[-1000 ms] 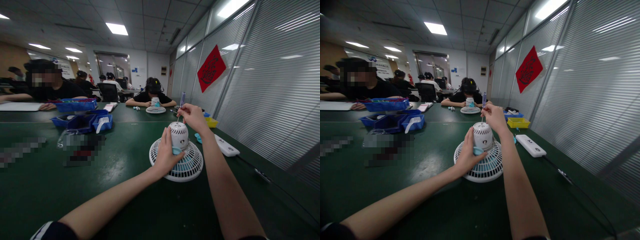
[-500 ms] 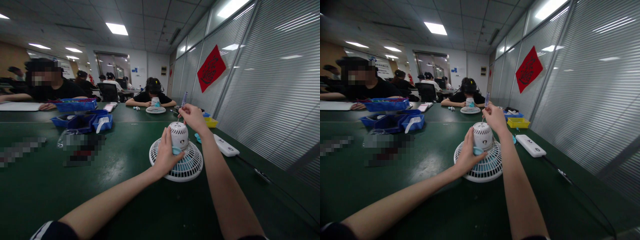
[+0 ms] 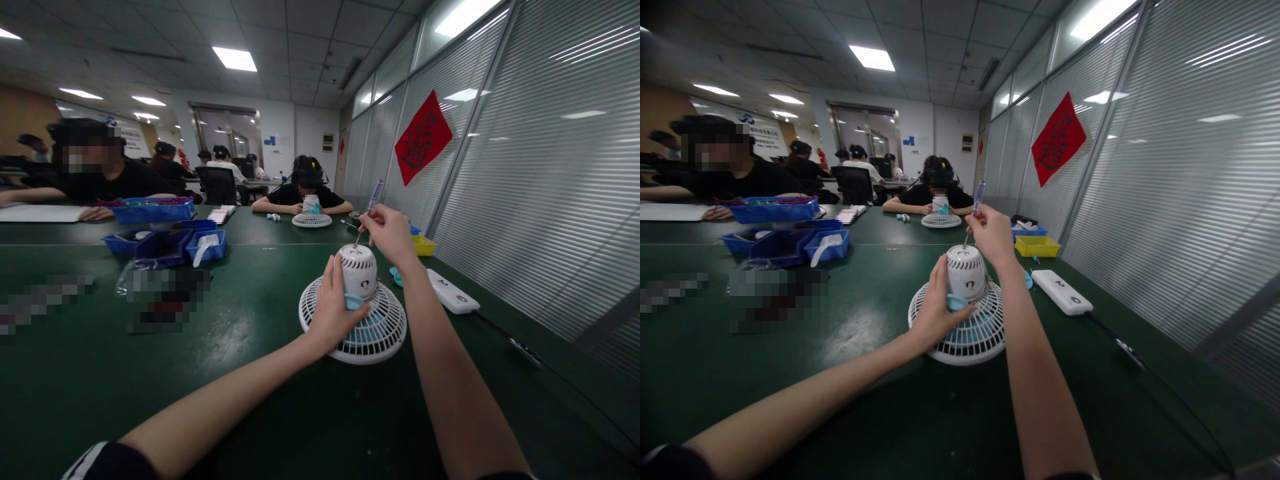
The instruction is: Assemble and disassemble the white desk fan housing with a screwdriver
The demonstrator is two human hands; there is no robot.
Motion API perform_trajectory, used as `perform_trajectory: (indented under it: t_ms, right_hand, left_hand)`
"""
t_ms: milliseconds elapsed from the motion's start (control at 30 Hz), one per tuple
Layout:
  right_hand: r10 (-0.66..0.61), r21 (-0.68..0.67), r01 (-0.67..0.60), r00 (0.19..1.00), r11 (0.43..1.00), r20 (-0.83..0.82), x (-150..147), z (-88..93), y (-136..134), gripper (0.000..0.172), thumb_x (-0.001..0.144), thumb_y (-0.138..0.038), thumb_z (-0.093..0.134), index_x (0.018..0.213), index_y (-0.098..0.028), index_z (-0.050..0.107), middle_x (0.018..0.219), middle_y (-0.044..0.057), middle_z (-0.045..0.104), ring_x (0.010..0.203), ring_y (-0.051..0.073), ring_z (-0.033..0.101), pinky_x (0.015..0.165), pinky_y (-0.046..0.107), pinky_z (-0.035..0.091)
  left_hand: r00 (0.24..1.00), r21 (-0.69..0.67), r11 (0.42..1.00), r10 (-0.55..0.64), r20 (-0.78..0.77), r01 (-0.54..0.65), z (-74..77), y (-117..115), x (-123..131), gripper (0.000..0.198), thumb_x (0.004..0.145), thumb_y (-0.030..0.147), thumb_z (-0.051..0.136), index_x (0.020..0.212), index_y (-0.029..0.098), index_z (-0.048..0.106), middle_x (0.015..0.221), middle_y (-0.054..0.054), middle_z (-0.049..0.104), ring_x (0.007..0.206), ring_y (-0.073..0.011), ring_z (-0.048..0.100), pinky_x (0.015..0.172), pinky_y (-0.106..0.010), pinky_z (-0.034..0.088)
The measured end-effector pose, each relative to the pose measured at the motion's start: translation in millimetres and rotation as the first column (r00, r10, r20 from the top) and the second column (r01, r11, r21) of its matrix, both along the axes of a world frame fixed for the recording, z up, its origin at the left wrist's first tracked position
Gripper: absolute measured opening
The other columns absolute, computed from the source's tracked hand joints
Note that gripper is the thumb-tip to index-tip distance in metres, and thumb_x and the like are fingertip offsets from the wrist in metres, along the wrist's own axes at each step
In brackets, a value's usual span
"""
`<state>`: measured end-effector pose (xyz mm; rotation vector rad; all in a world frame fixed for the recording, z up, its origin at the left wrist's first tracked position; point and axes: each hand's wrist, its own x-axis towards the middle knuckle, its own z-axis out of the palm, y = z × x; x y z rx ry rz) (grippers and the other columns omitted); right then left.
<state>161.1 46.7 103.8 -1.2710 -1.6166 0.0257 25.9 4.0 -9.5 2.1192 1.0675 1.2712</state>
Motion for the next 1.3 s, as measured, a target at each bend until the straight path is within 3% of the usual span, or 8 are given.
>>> perform_trajectory:
  t_ms: [967, 1300]
  right_hand:
    - [0.117, -0.092, -0.121, 0.992, 0.988, -0.047, -4.1, 1.7, -3.1, 0.015, 0.083, -0.021, 0.055, 0.071, -0.015, 0.061, 0.074, 0.006, 0.070, 0.040, 0.008, 0.050, 0.045, 0.024, 0.043]
    - [0.118, -0.046, -0.121, 0.992, 0.992, -0.049, -2.6, 0.5, -2.8, 0.011, 0.082, -0.018, 0.055, 0.071, -0.017, 0.052, 0.069, 0.003, 0.070, 0.038, 0.006, 0.048, 0.044, 0.022, 0.040]
  left_hand:
    - [1.000, -0.010, 1.000, 0.015, -0.021, -0.015, 1.5, -1.0, 0.0, 0.103, 0.070, 0.024, 0.070, 0.146, 0.027, 0.001, 0.157, -0.014, 0.008, 0.144, -0.0338, 0.014, 0.115, -0.056, 0.020]
    - [1.000, 0.001, 1.000, 0.017, -0.026, -0.017, -0.1, -0.1, -0.2, 0.104, 0.070, 0.024, 0.071, 0.147, 0.025, 0.002, 0.156, -0.015, 0.009, 0.144, -0.0333, 0.012, 0.116, -0.053, 0.019]
